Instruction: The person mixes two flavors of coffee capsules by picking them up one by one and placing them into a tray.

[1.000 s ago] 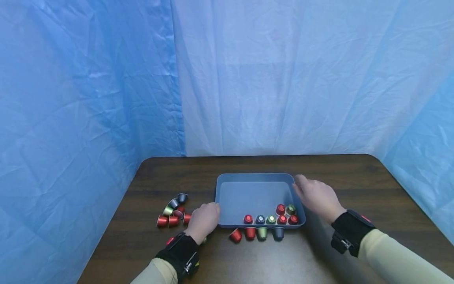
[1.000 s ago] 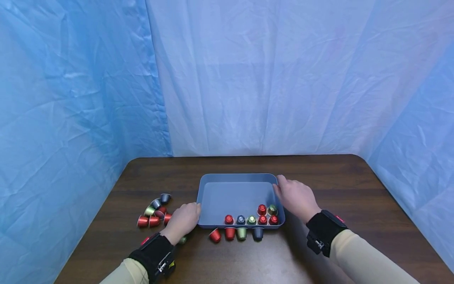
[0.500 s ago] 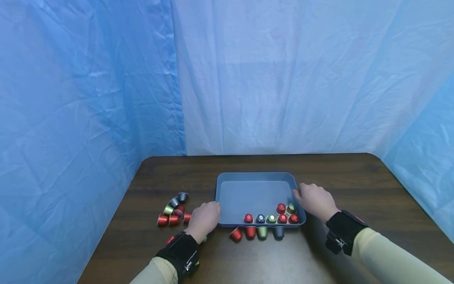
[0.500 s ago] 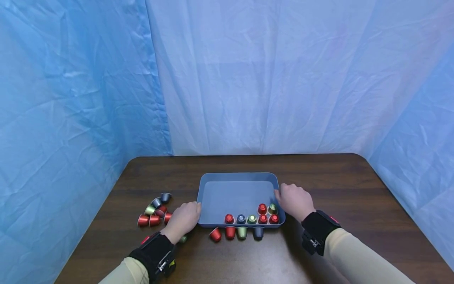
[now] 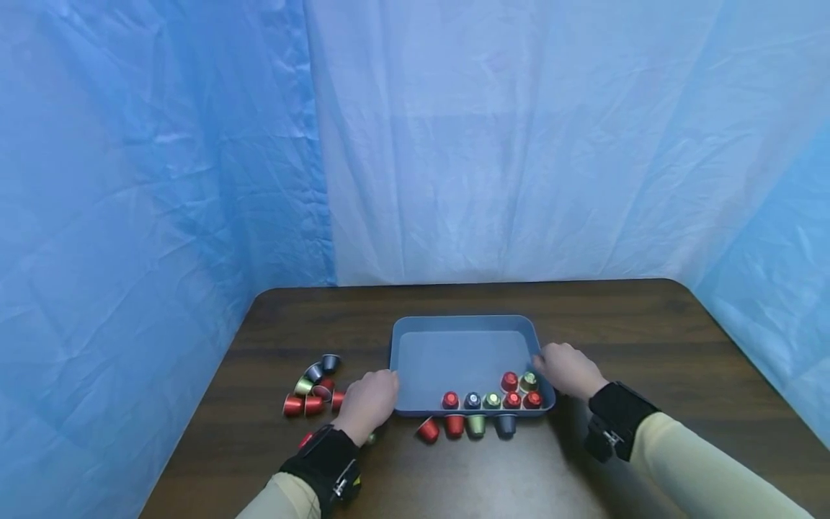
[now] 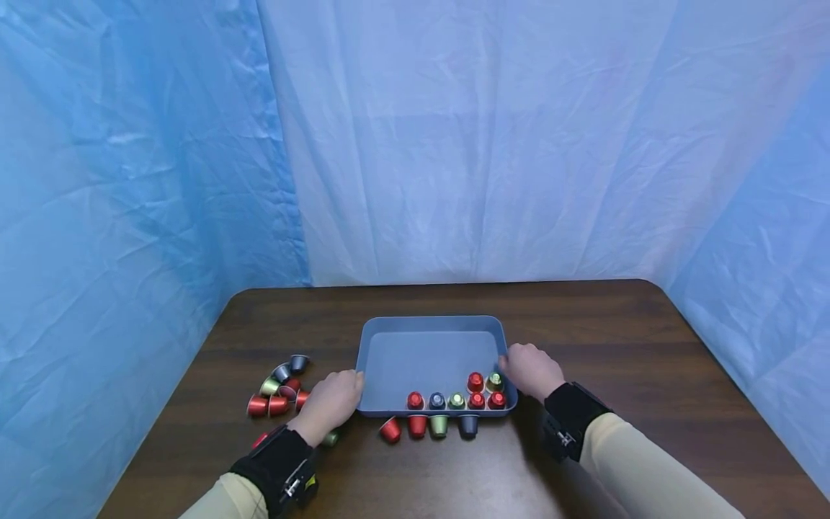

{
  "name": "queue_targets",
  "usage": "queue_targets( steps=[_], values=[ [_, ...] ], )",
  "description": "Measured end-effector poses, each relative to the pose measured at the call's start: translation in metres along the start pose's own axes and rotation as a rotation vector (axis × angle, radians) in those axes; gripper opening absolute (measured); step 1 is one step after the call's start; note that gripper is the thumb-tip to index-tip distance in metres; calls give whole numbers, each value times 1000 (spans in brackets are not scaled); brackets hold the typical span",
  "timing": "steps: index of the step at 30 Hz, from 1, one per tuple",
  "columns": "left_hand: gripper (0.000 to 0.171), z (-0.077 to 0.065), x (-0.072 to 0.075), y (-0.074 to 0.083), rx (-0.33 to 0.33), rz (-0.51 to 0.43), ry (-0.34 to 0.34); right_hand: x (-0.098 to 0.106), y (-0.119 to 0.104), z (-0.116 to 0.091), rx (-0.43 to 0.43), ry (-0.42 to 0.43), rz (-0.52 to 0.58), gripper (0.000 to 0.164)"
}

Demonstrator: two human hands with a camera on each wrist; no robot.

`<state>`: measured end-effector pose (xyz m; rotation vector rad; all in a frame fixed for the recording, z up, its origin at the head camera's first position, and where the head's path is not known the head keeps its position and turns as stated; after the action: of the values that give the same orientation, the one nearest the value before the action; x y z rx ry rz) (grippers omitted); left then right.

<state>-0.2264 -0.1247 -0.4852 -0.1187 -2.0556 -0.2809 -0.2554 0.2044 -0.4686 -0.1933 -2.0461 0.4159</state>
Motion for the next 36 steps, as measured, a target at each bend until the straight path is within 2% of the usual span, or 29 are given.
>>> queue_targets(
  steps=[3,9,11,16,20,24,27,31,36],
  values=[
    [11,0,2,-1,0,-8,-16,-2,2,2,-10,-37,31,30],
    [13,1,7,-6,5,-45,-59,-4,-1,6,-27,-57,60,30],
    [18,0,9,-10,20,-108,-58,-4,-4,7,-24,-48,51,30],
    [38,-3,12,-23,80,-336,-50,-3,-12,8,-12,-14,23,29],
    [43,-8,20,-34,71,-401,-33,-5,-13,9,-20,-11,20,28],
    [41,-14,38,-47,48,-392,48,-6,-12,10,-34,-21,28,29],
    [38,-19,56,-60,59,-371,99,-7,-12,9,-38,-25,36,29],
    [35,-25,73,-81,98,-334,125,-8,-12,8,-34,-19,42,29],
    [36,-27,80,-106,129,-263,142,-8,-13,8,-30,-5,54,31]
  ],
)
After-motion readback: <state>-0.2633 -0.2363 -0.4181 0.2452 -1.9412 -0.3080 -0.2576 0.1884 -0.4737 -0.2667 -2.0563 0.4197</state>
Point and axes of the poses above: each hand's wrist, its own z-axis towards the middle knuckle, its own x-axis out of the back of the hand, y = z × x, the point moved 4 cm from there along z, towards the middle knuckle, and after that the axes turned 14 degrees about -y, right-handed, at the moved point
